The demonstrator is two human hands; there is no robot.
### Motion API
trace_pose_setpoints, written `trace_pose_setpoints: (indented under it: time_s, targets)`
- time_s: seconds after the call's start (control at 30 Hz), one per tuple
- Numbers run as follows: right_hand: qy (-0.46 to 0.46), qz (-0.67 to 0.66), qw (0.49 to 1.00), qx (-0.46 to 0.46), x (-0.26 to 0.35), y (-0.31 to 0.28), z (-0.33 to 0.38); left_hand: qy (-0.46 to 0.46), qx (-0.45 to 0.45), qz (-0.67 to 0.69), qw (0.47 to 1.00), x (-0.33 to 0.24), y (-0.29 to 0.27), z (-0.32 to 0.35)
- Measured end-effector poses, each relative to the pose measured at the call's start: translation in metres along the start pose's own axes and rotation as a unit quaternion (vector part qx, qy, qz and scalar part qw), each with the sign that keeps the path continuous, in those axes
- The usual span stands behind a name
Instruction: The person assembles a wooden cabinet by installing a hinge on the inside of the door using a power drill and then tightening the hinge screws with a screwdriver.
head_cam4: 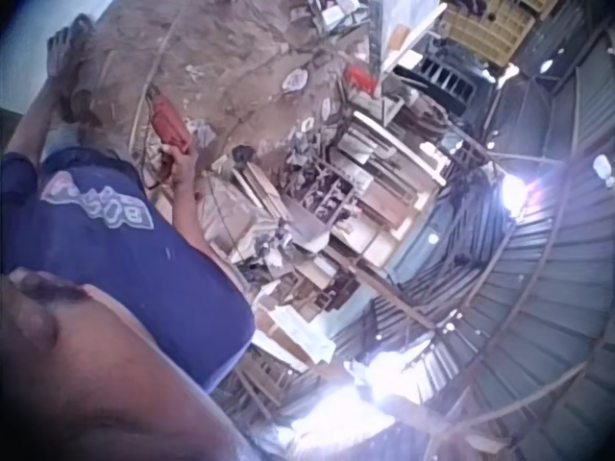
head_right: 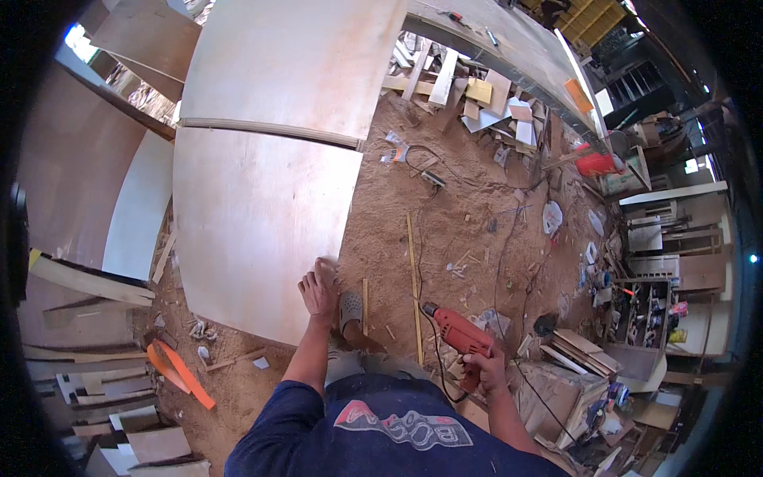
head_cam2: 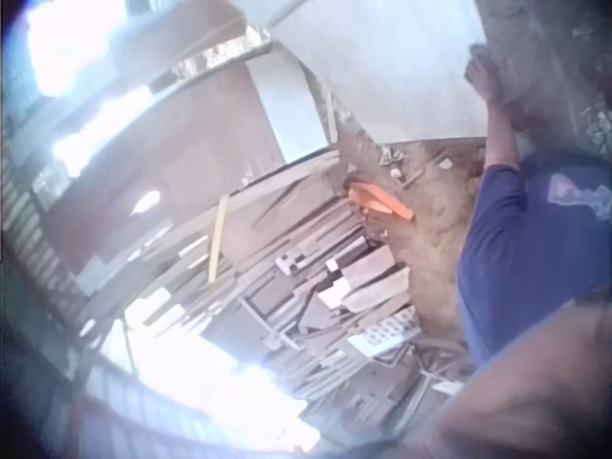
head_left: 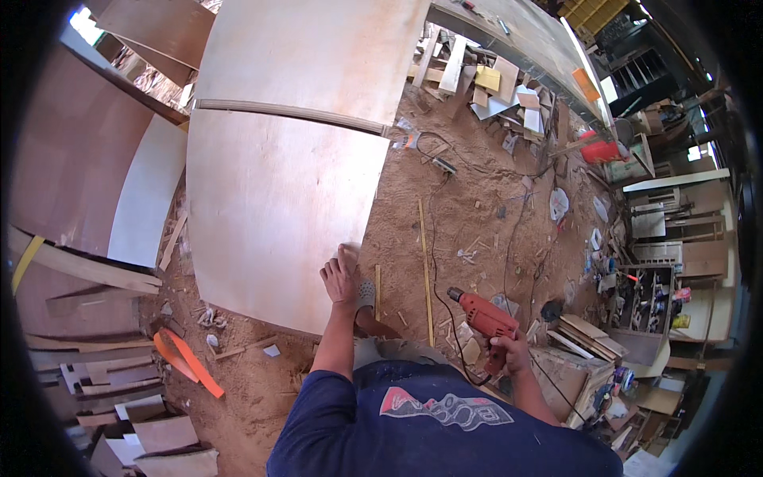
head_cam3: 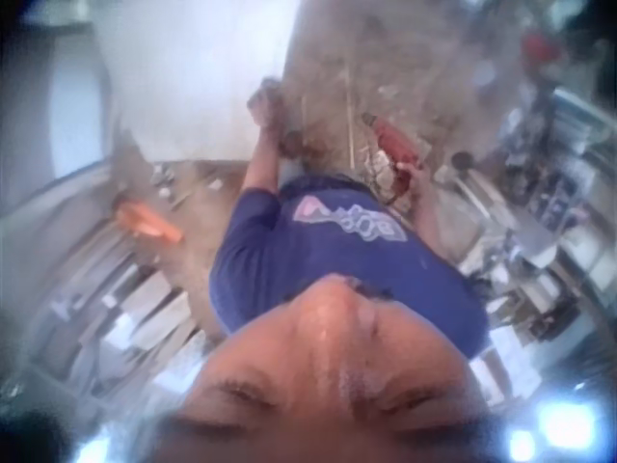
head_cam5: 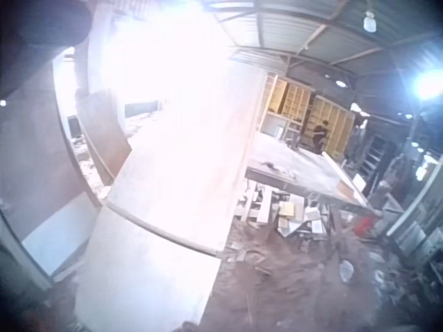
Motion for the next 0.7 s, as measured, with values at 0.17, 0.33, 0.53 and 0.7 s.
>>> trace_pose_setpoints:
  time_s: [0.17,0.33,0.53,0.7]
  targets:
    - [0.008,-0.011,1.0,-0.022,-0.001,0.005,0.009,-0.007,0.0,-0.033,0.999,-0.007,0.012,-0.017]
    - [0.005,-0.013,1.0,-0.012,0.007,0.017,0.011,-0.025,-0.011,-0.071,0.997,-0.011,0.012,-0.017]
    - [-0.026,-0.049,0.998,0.022,-0.006,0.018,0.003,-0.064,0.121,-0.017,0.99,-0.014,-0.013,-0.011]
    - [-0.013,-0.017,0.998,0.064,0.0,0.033,-0.005,-0.153,0.184,0.064,0.969,0.069,-0.037,0.042]
Point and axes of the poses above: each hand's wrist, its own z-axis away from the middle knuckle, its own y-axis out of the palm, x = y × z, the point moved 3 cm from there along -z, towards the middle knuckle, and after that the axes turned 13 degrees about -y, right-handed, at the moved point
